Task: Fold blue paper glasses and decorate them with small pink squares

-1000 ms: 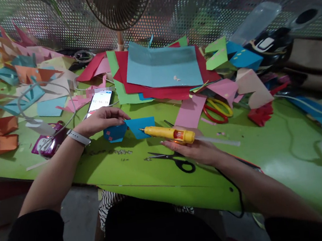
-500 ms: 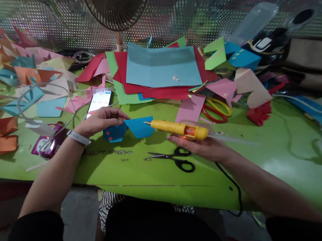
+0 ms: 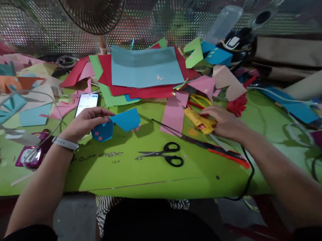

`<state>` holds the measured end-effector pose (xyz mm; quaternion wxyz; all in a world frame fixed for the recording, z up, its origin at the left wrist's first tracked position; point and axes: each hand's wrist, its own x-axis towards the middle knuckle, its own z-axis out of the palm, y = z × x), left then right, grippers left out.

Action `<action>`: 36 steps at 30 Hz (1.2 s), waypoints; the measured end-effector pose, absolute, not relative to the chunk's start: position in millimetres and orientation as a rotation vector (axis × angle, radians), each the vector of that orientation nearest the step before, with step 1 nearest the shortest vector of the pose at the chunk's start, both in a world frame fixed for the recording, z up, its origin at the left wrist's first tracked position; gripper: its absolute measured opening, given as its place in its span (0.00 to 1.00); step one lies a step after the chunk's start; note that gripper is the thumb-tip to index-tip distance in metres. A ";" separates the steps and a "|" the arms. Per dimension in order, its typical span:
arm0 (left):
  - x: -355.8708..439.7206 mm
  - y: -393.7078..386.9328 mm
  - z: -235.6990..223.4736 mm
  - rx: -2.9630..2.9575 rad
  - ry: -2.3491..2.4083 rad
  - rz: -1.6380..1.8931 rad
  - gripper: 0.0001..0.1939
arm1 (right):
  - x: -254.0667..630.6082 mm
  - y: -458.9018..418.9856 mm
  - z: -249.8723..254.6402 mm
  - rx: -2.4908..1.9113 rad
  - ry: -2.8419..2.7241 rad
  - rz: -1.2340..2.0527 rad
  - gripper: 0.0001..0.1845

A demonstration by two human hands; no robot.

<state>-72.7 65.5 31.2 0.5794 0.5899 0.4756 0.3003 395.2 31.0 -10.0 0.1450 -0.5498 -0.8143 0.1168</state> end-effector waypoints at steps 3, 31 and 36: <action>-71.4 65.6 32.5 1.380 1.120 0.720 0.11 | 407.2 35.2 -3.7 -1.699 -2.333 0.445 0.24; -75.1 69.8 20.8 1.328 1.169 0.840 0.14 | 281.2 50.7 17.8 -1.613 -2.045 1.082 0.08; -73.5 68.3 20.9 1.323 1.164 0.854 0.12 | 273.1 48.8 19.1 -1.354 -1.472 1.572 0.18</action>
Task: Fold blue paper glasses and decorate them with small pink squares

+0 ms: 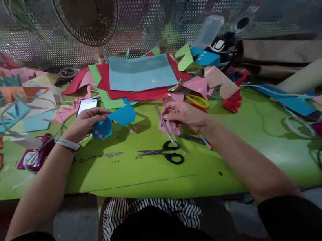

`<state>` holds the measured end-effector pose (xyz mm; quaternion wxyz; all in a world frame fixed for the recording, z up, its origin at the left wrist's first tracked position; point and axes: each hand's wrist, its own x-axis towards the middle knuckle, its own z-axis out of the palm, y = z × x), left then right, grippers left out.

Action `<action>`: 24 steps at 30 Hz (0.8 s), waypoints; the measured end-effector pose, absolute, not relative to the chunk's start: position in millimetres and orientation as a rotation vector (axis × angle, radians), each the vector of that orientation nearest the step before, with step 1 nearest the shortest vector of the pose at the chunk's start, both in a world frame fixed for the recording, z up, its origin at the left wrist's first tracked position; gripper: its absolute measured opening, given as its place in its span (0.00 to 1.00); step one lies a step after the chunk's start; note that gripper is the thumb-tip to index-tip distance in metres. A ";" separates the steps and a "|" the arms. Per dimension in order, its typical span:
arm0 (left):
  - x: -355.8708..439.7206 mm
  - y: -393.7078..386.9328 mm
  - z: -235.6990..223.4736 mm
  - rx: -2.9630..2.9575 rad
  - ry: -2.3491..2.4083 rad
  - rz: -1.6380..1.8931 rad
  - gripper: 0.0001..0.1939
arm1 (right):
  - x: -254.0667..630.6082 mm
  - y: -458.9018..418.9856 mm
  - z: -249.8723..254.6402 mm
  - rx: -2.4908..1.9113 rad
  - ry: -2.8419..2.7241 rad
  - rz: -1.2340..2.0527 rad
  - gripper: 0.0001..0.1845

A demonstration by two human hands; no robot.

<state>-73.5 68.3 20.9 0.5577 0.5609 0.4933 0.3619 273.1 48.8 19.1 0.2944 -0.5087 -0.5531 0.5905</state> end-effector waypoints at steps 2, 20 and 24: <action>-73.3 68.5 20.2 1.321 1.166 0.851 0.12 | 268.0 46.7 19.1 -1.280 -1.290 1.638 0.20; -57.5 58.1 30.9 1.221 1.168 0.921 0.11 | 264.1 24.8 16.4 -1.296 -1.843 1.128 0.11; -57.5 56.6 32.9 1.206 1.156 0.962 0.11 | 256.6 20.4 14.9 -1.151 -1.706 1.160 0.12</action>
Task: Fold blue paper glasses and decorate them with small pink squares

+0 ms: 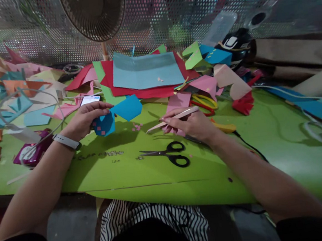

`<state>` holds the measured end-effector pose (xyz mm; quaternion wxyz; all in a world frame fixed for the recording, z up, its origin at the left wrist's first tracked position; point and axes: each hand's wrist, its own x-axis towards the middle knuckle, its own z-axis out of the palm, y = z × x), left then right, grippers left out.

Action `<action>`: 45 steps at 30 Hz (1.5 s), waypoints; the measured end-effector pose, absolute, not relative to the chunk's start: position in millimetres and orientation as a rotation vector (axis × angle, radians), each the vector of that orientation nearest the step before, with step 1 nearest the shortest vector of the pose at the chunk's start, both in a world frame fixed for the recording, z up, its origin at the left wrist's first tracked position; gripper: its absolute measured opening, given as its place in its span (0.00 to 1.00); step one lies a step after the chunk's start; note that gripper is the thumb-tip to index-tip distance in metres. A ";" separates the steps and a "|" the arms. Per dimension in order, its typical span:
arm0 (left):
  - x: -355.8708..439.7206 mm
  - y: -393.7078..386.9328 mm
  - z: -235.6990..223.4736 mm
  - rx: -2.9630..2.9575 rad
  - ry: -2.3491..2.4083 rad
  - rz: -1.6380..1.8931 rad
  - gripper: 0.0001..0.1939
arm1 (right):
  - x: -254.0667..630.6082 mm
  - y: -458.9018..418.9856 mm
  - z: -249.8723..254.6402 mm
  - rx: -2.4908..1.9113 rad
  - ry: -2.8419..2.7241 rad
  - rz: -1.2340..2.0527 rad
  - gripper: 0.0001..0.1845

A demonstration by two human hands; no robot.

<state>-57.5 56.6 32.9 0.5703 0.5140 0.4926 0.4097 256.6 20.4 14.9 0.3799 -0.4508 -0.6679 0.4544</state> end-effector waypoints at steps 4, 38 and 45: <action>-57.4 55.1 33.6 1.219 1.158 0.972 0.12 | 249.1 15.6 8.9 -0.991 -1.551 1.102 0.13; -47.0 45.6 38.2 1.205 1.162 1.014 0.10 | 234.9 -7.9 -12.3 -0.960 -1.680 0.691 0.18; -48.2 46.2 36.6 1.219 1.163 1.011 0.11 | 234.3 -8.1 -4.7 -1.022 -1.656 0.700 0.14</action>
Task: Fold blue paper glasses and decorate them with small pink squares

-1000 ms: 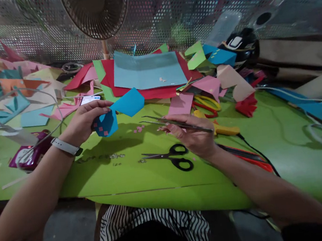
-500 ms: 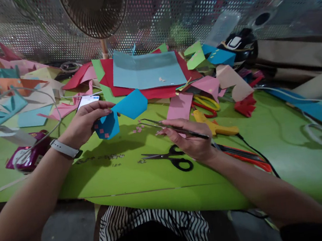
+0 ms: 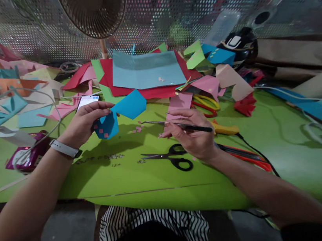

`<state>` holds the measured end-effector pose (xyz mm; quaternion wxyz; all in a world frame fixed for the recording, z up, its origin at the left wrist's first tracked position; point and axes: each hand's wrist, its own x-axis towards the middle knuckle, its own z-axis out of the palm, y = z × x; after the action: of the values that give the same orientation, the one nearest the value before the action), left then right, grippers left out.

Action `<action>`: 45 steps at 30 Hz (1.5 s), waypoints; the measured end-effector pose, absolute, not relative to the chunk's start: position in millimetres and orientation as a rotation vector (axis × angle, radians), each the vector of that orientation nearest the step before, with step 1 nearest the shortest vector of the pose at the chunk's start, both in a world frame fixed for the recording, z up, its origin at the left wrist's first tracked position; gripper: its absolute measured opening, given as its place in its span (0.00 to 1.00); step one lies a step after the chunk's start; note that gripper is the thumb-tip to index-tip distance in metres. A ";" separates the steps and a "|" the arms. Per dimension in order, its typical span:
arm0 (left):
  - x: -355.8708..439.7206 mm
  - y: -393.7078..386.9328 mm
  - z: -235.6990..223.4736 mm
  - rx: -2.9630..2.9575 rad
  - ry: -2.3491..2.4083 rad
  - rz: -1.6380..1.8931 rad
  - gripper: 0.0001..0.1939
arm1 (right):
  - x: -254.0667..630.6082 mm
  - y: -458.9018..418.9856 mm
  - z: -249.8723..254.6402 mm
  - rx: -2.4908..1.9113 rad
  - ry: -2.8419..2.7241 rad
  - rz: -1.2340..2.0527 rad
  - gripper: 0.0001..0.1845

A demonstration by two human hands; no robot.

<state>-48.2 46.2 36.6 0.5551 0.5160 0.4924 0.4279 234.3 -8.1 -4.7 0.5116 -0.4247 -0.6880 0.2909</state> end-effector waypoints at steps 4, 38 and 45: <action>-52.5 51.4 31.4 1.228 1.178 1.031 0.11 | 233.6 -10.1 -2.9 -1.034 -1.650 0.731 0.13; -35.2 31.4 28.6 1.541 0.896 0.588 0.18 | 226.6 -14.0 14.3 -1.043 -1.288 1.080 0.15; -32.8 29.6 27.9 1.493 0.901 0.612 0.17 | 224.9 -14.0 10.3 -1.105 -1.258 1.006 0.15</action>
<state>-32.8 29.6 27.9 0.6027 0.6448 0.3889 0.2642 224.9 -14.0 10.3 0.5598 -0.4687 -0.5336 0.4268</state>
